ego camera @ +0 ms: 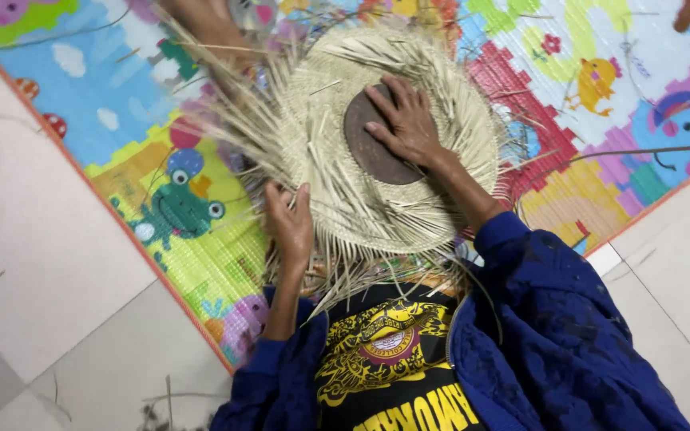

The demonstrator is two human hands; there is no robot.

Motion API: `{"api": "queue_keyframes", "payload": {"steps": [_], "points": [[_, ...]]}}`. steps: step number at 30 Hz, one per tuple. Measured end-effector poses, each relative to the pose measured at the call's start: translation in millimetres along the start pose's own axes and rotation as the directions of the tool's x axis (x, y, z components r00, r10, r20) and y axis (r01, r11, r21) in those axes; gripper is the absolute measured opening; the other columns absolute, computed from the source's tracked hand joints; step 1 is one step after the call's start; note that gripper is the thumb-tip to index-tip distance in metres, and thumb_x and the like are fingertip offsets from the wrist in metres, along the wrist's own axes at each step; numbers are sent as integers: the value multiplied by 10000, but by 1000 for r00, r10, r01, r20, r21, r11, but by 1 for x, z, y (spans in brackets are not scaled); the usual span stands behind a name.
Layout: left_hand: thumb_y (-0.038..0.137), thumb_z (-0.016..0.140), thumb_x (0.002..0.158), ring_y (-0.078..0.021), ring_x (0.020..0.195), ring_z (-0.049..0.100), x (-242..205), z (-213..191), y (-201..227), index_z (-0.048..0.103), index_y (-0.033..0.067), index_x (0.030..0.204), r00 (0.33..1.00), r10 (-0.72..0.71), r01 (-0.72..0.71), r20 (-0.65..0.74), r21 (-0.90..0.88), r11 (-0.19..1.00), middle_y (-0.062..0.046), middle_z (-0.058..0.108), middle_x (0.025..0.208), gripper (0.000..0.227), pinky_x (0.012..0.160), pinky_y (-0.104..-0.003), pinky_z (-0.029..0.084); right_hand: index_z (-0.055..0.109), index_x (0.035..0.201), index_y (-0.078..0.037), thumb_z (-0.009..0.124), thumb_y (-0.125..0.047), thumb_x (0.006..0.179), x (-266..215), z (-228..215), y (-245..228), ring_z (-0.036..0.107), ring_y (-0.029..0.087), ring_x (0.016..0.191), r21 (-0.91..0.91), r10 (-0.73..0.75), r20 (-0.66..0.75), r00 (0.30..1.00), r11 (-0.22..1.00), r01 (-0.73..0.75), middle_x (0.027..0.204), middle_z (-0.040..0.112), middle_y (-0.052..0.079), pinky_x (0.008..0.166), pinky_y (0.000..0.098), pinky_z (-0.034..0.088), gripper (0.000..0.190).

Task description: Weaving a straw hat by tucking and braiding loose straw strands into the brim.

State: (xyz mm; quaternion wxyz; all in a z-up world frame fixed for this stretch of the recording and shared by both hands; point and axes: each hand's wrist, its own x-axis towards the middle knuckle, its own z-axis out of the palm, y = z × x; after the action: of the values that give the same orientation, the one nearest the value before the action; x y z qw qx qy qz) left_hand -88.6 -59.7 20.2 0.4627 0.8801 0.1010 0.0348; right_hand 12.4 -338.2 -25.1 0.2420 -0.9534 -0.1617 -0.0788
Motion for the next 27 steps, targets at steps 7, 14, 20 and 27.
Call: {"api": "queue_keyframes", "payload": {"steps": [7,14,20,27], "points": [[198,690,982,-121,449,450,9,-7,2,478,19,1354,999,44,-44,9,-35,998,-108,685,856,464,310,-269,389,338,1609,-229,317,-618,1073,-8,-6,-13,272,440,1478,31,15,42,999,999,-16,1624,282,192,1170,630,152,662],[336,768,966,-505,894,726,23,-28,9,476,126,1321,989,140,-139,47,-20,990,-245,743,963,505,698,-587,570,276,1657,-254,434,-528,1119,-33,5,-25,225,455,1465,-56,178,-29,984,982,-180,1596,258,234,1088,684,194,624],[352,831,905,-448,864,749,42,-33,12,521,155,1268,976,177,-171,128,-55,984,-175,746,877,517,700,-516,585,271,1655,-247,434,-538,1117,-38,7,-25,185,452,1464,-31,244,-56,968,969,-246,1597,236,229,1084,698,171,633],[414,818,939,-247,662,689,41,-35,11,463,136,1208,988,90,-48,129,-296,954,-105,722,788,526,651,-327,543,431,1588,-236,634,-398,1090,-30,0,-26,315,480,1403,110,180,-180,967,981,-162,1486,356,232,1068,683,238,561]]}}
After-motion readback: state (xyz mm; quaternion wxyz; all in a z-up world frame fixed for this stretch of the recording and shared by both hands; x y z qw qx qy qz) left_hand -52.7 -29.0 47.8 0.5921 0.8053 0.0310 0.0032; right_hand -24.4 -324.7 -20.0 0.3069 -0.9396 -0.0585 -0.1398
